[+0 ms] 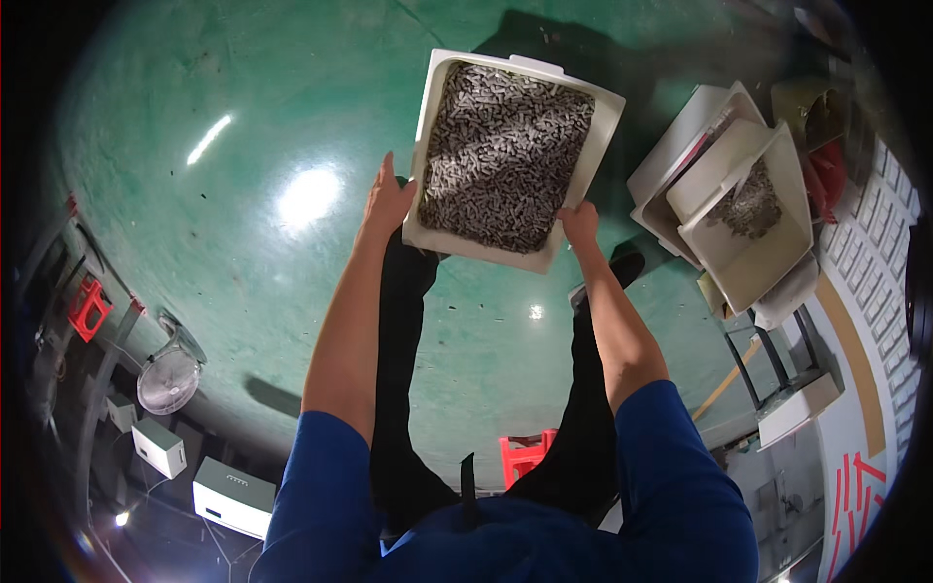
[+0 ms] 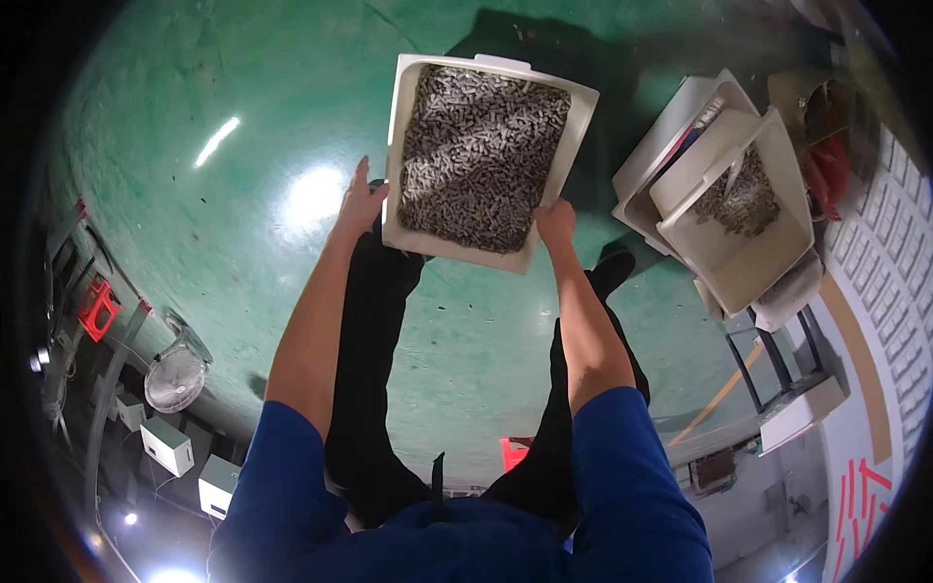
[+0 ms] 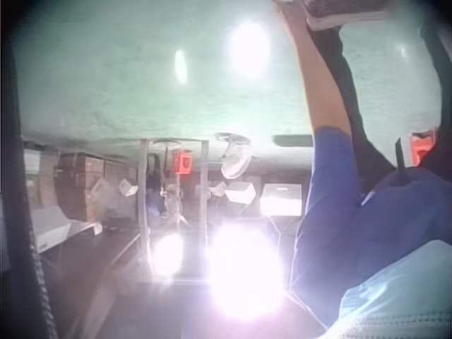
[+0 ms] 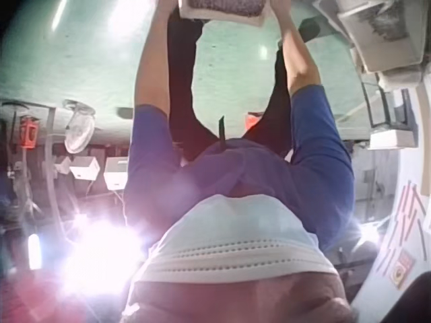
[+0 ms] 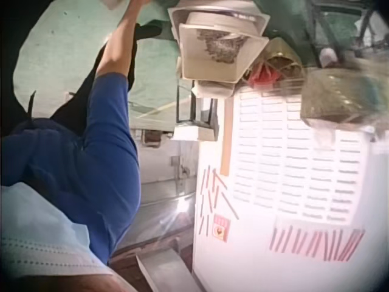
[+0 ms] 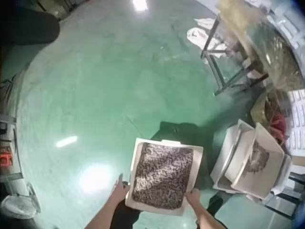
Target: The person sorts through small metal parts in a tray by hand.
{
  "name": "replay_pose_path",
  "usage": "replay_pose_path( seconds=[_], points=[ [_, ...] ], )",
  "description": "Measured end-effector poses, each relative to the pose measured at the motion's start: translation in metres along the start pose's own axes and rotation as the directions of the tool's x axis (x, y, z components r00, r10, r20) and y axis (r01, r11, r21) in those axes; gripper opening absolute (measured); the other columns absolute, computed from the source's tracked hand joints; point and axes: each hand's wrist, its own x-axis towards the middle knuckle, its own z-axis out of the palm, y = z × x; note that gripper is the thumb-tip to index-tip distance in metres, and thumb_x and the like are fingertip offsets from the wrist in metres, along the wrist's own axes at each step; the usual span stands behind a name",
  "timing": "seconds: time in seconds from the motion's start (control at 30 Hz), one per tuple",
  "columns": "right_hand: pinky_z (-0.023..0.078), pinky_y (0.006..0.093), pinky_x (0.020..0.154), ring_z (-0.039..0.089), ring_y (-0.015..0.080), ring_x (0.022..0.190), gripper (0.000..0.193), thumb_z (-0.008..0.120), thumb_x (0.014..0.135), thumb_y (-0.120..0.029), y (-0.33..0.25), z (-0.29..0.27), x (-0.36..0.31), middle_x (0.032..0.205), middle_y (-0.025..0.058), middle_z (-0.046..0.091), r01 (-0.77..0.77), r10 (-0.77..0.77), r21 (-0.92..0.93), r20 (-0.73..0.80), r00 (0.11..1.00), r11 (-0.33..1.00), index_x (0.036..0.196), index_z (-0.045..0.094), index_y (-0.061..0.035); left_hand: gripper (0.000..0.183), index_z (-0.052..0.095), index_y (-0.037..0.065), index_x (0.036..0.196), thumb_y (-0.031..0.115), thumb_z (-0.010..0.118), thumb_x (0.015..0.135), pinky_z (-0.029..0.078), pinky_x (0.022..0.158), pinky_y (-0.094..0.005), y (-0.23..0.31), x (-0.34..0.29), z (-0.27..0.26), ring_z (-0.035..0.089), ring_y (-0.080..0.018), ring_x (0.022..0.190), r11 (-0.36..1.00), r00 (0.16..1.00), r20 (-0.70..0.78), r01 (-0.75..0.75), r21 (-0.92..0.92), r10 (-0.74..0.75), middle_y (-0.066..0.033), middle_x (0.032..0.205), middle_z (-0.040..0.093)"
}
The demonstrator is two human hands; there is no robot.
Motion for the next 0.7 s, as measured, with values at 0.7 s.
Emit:
replay_pose_path(
  seconds=[0.7],
  points=[
    [0.036,0.0382,0.045,0.046,0.0446,0.058,0.009,0.051,0.071,-0.006,-0.035,-0.141,-0.219,0.061,0.0206,0.049,0.343,-0.204,0.370,-0.364,0.909,0.863,0.066,0.044,-0.0024,0.017,0.057,0.003,0.090,0.013,0.058,0.076,0.050,0.053,-0.0243,0.056,-0.230,-0.087,0.056,-0.0101,0.057,0.950,0.904,0.426,0.168,-0.263,-0.042,-0.0032,0.071,0.056]
  ],
)
